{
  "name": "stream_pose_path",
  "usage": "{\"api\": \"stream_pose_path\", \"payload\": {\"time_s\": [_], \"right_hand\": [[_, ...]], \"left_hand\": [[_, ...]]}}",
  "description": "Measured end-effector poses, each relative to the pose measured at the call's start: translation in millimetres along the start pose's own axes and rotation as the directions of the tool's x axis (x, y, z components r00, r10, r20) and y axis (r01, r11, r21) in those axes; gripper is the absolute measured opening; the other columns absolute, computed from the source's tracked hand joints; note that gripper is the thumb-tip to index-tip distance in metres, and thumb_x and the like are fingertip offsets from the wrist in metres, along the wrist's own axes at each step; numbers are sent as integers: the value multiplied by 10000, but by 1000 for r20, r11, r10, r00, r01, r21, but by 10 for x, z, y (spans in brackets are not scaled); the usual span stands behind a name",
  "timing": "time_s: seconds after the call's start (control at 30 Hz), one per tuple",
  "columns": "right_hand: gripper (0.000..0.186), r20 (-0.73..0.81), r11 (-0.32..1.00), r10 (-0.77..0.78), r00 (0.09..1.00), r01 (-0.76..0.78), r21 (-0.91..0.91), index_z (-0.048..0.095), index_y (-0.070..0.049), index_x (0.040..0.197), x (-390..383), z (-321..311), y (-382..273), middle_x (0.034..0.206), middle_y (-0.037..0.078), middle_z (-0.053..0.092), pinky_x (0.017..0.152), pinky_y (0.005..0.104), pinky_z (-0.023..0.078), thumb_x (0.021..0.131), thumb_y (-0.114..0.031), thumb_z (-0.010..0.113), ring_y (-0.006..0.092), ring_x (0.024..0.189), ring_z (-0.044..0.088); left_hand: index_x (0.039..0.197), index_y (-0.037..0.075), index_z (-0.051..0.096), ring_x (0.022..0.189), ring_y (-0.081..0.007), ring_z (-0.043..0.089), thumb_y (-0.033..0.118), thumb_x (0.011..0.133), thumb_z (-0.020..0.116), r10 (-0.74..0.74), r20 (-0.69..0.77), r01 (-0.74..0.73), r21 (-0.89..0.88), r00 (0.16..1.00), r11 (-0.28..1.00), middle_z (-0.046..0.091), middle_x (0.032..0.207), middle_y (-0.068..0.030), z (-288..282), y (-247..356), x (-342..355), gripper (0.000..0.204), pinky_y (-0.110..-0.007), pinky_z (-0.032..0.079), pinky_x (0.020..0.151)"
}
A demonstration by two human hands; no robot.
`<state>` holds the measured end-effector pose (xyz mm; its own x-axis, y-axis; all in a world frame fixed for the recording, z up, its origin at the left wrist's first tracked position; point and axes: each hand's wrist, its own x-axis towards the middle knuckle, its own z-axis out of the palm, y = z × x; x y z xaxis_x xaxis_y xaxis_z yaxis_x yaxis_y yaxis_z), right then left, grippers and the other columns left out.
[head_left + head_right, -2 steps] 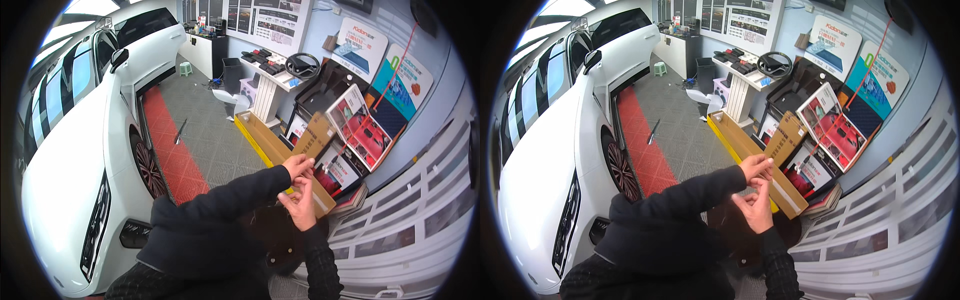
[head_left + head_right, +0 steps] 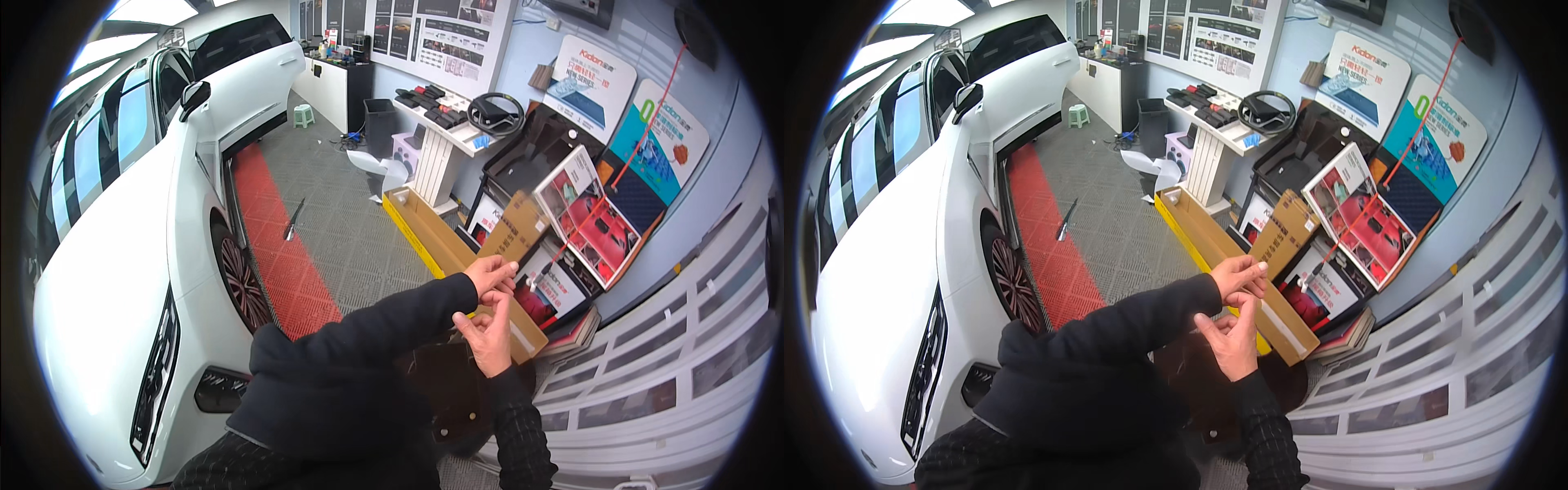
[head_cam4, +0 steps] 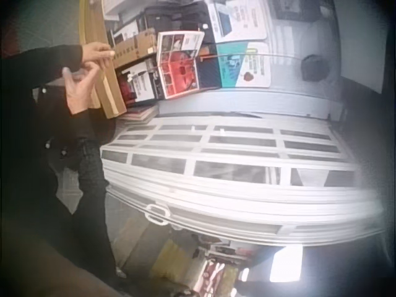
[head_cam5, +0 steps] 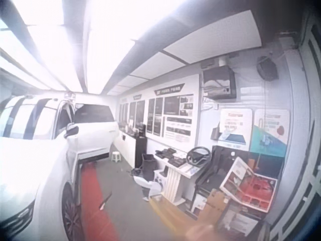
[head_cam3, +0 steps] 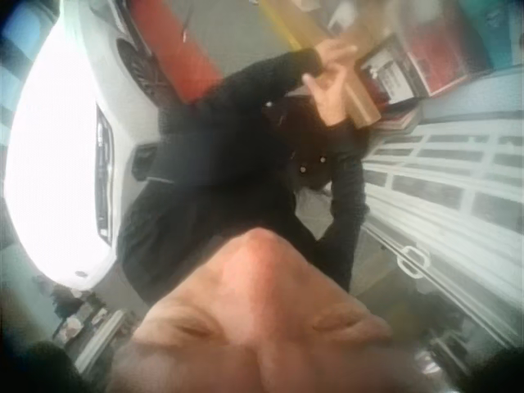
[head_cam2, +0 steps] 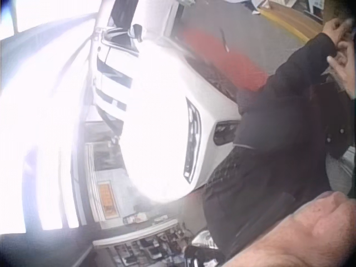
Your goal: The person applies a black protective film to the hood of a black car using a heat gun and a squeegee. They heat the film and smooth it onto the surface, then briefly remove gloves and walk away before returning to continue smoothing the film.
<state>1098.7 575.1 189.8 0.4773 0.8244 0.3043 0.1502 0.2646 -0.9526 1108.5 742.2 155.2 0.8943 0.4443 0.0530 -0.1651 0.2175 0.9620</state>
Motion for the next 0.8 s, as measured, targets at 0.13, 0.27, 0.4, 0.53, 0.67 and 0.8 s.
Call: {"api": "stream_pose_path", "payload": {"time_s": [0.13, 0.27, 0.4, 0.53, 0.67, 0.8], "right_hand": [[300, 115, 961, 199, 973, -172, -214, 585, -29, 1070, 710, 163, 178, 762, -12, 617, 606, 224, 475, 958, -183, 817, 63, 615, 580], [185, 23, 996, 79, 997, -78, -41, 636, -22, 948, 1467, 306, 615, 717, 5, 654, 587, 231, 457, 942, -109, 800, 61, 598, 578], [135, -86, 979, 32, 996, -13, 205, 654, -62, 900, 2496, 335, 1099, 818, -12, 670, 622, 220, 444, 929, -90, 783, 56, 669, 568], [150, -332, 984, 11, 943, 48, 170, 608, -129, 934, 3697, 92, 1498, 846, -65, 600, 626, 212, 396, 976, -120, 752, 37, 672, 505], [209, -532, 983, -30, 846, 122, 140, 579, -127, 884, 4806, -590, 1703, 798, -64, 544, 605, 212, 392, 1003, -142, 750, 44, 668, 471], [233, -523, 980, -88, 848, 168, 107, 558, -127, 890, 5588, -917, 2019, 749, -62, 524, 583, 214, 399, 1016, -169, 748, 44, 633, 459]], "left_hand": [[1134, 19, 612, 873, -207, 749, 473, 1095, 575, -103, -14, 100, -135, 995, 986, 720, 998, -123, -590, 114, 434, 457, -326, 630, 773], [1185, 6, 608, 971, -231, 753, 319, 1116, 578, -137, -50, 103, -426, 989, 899, 733, 1095, -143, -1210, -73, 918, 323, -352, 634, 851], [1340, -3, 581, 793, -255, 729, 233, 1066, 648, 33, 64, 6, -522, 997, 853, 740, 1128, -149, -1886, -159, 1412, 368, -351, 607, 675], [1339, -4, 587, 815, -252, 729, 230, 1063, 649, 157, -20, -145, -512, 987, 847, 740, 1131, -149, -2465, 183, 1644, 367, -350, 603, 697], [1339, -5, 593, 838, -249, 728, 227, 1060, 650, 178, -208, -257, -463, 962, 848, 741, 1133, -150, -3116, 629, 1091, 367, -349, 599, 719], [1338, -7, 598, 861, -245, 727, 223, 1058, 651, 167, -375, -322, -403, 912, 857, 741, 1135, -151, -3568, 853, 411, 366, -349, 595, 741]]}}
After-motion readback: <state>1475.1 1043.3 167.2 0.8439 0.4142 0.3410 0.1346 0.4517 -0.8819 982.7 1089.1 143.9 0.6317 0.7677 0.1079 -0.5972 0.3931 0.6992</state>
